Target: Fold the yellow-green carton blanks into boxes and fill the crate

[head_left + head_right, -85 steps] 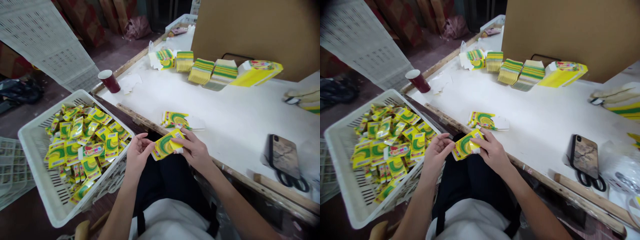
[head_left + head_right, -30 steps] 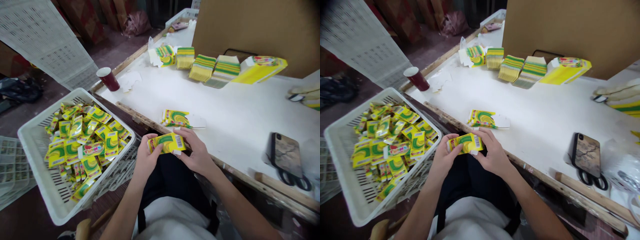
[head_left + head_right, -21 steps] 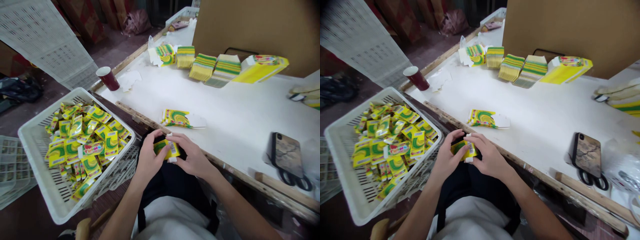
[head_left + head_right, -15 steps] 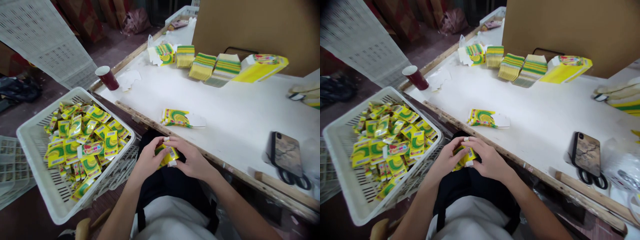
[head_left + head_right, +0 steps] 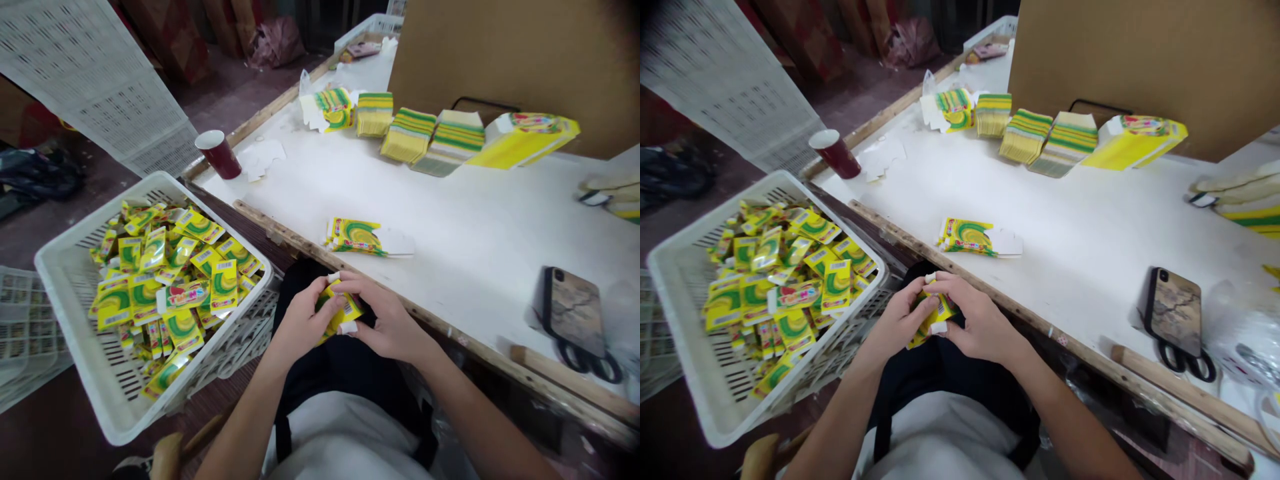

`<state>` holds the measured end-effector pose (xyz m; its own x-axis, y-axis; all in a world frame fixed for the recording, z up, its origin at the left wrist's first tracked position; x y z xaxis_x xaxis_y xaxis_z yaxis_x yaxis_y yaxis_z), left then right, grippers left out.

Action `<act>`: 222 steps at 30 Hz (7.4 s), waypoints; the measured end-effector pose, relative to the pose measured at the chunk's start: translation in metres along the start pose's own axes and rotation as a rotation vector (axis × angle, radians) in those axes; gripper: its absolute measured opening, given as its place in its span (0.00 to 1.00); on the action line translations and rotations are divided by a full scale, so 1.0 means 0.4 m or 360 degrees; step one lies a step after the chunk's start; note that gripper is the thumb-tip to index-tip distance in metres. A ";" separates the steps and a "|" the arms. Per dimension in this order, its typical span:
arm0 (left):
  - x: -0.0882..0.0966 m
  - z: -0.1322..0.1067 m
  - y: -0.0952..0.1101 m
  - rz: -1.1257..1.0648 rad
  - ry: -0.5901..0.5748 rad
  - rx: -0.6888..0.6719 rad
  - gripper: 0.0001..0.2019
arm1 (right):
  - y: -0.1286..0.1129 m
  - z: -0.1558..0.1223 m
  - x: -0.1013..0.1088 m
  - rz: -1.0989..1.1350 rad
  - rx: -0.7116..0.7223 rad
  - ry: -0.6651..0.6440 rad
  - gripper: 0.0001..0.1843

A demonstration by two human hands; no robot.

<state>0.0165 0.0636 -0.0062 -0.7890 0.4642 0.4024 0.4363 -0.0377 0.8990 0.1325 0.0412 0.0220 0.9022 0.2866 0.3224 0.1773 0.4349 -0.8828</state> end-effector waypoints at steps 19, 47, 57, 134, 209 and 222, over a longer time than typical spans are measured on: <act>0.012 0.001 0.029 0.0401 -0.0005 -0.0133 0.30 | 0.017 -0.003 0.007 -0.0062 -0.0002 0.0057 0.22; 0.002 -0.003 0.053 0.0365 -0.0057 -0.0178 0.29 | -0.009 0.007 0.017 0.0014 0.0047 0.0087 0.07; 0.011 -0.006 0.054 0.0323 0.0001 -0.0235 0.30 | 0.008 0.002 0.008 0.0173 -0.0085 0.0155 0.22; 0.106 -0.025 -0.104 0.0296 0.0406 0.0001 0.20 | 0.239 0.058 0.156 -0.1339 -0.0827 0.0544 0.19; 0.086 -0.048 0.021 0.0777 0.0772 -0.0386 0.31 | 0.054 0.085 -0.073 0.1068 -0.0681 0.0465 0.15; 0.059 -0.015 -0.017 0.0755 0.0657 -0.0436 0.26 | 0.009 0.077 -0.079 0.0013 -0.0171 0.0151 0.32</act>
<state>-0.0075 0.0694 -0.0017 -0.6635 -0.0309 0.7476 0.6931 -0.4016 0.5985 0.0925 0.0598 0.0189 0.9360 0.2056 0.2857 0.2062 0.3374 -0.9185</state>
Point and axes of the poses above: each hand's wrist, its own z-axis towards the middle knuckle, its own x-axis out of the back of the hand, y = z × x, the point moved 7 cm from there along z, towards the middle knuckle, and after that the axes turned 7 degrees about z, right-handed, at the moved point
